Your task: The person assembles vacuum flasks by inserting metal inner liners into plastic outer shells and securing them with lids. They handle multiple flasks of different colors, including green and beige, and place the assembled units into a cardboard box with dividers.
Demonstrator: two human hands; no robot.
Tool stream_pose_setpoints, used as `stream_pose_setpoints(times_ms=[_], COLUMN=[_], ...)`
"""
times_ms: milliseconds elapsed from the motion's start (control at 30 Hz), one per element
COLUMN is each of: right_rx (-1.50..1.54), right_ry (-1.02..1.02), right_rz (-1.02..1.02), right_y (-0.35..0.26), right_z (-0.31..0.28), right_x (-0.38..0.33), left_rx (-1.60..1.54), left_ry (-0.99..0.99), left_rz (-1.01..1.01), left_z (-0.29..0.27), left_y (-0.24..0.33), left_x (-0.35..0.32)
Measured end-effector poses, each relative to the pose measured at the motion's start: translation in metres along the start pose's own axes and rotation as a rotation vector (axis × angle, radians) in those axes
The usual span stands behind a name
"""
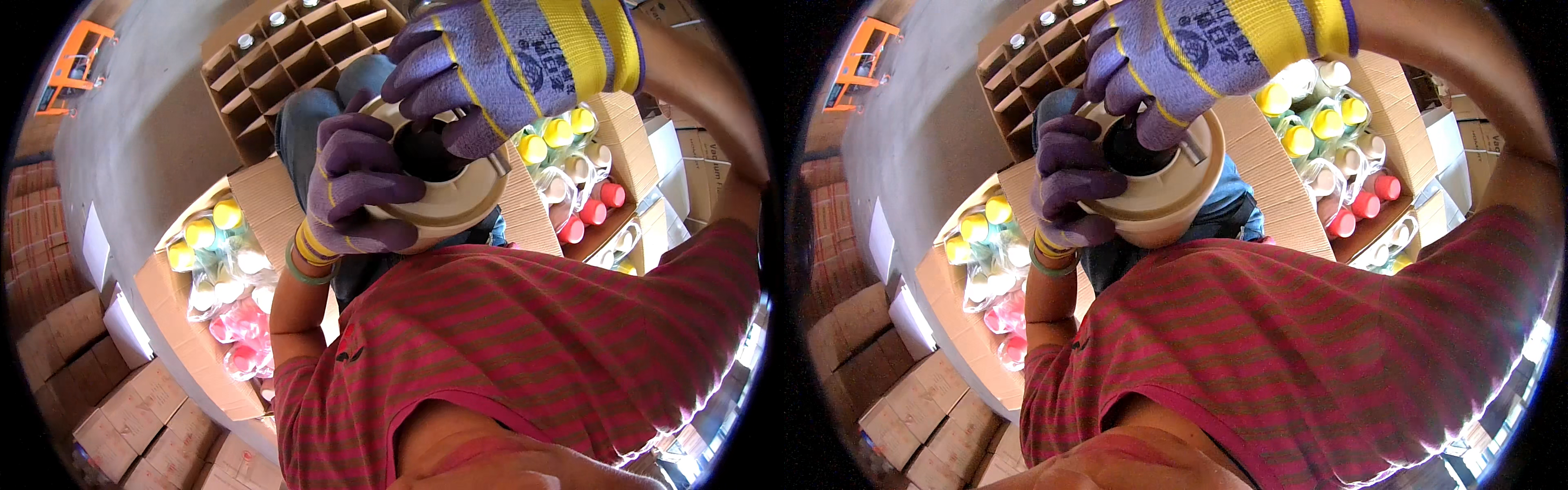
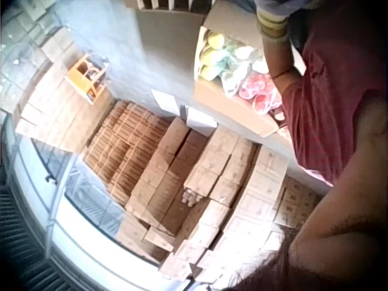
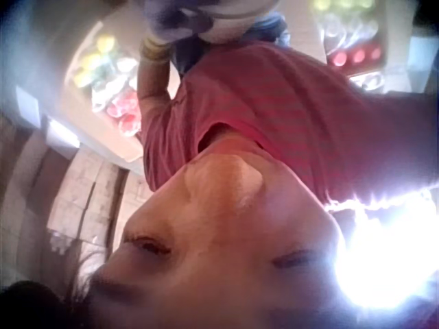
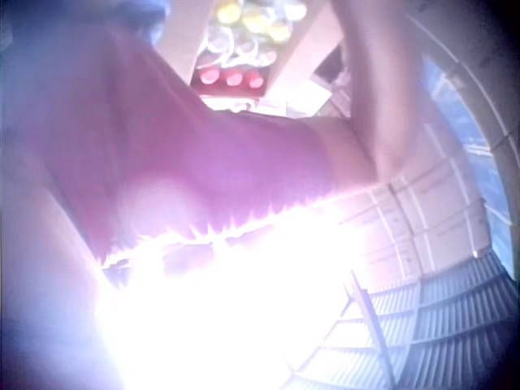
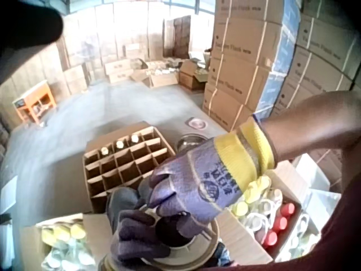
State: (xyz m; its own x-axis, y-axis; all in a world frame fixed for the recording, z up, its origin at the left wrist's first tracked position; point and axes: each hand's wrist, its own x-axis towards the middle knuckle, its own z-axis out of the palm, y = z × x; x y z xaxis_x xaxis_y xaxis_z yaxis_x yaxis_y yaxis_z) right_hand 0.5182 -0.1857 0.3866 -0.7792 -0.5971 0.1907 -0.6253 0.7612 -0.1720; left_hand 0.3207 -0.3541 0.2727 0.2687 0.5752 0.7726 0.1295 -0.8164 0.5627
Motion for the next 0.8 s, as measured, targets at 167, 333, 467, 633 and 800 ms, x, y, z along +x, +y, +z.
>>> stream_pose_setpoints(times_ms=[167,333,467,633,800], right_rx=[-0.016,0.066,0.811,1.06,-0.13], right_ry=[-0.449,-0.538,0.0,0.197,-0.419], right_rz=[0.163,0.592,1.499,1.738,0.274], right_y=[-0.002,-0.019,-0.035,-0.047,-0.027], right_z=[-0.014,-0.002,0.025,-0.008,-0.047], right_x=[0.021,0.03,0.029,0.037,0.016], left_rx=[0.063,0.165,0.229,0.23,0.165], left_ry=[0.016,0.112,0.183,0.19,0.164], left_rz=[0.0,0.031,0.012,0.025,0.042], left_z=[0.002,0.016,0.03,0.031,0.025], left_y=[-0.002,-0.006,-0.01,-0.003,-0.004], left_x=[0.0,-0.002,-0.004,-0.003,-0.006])
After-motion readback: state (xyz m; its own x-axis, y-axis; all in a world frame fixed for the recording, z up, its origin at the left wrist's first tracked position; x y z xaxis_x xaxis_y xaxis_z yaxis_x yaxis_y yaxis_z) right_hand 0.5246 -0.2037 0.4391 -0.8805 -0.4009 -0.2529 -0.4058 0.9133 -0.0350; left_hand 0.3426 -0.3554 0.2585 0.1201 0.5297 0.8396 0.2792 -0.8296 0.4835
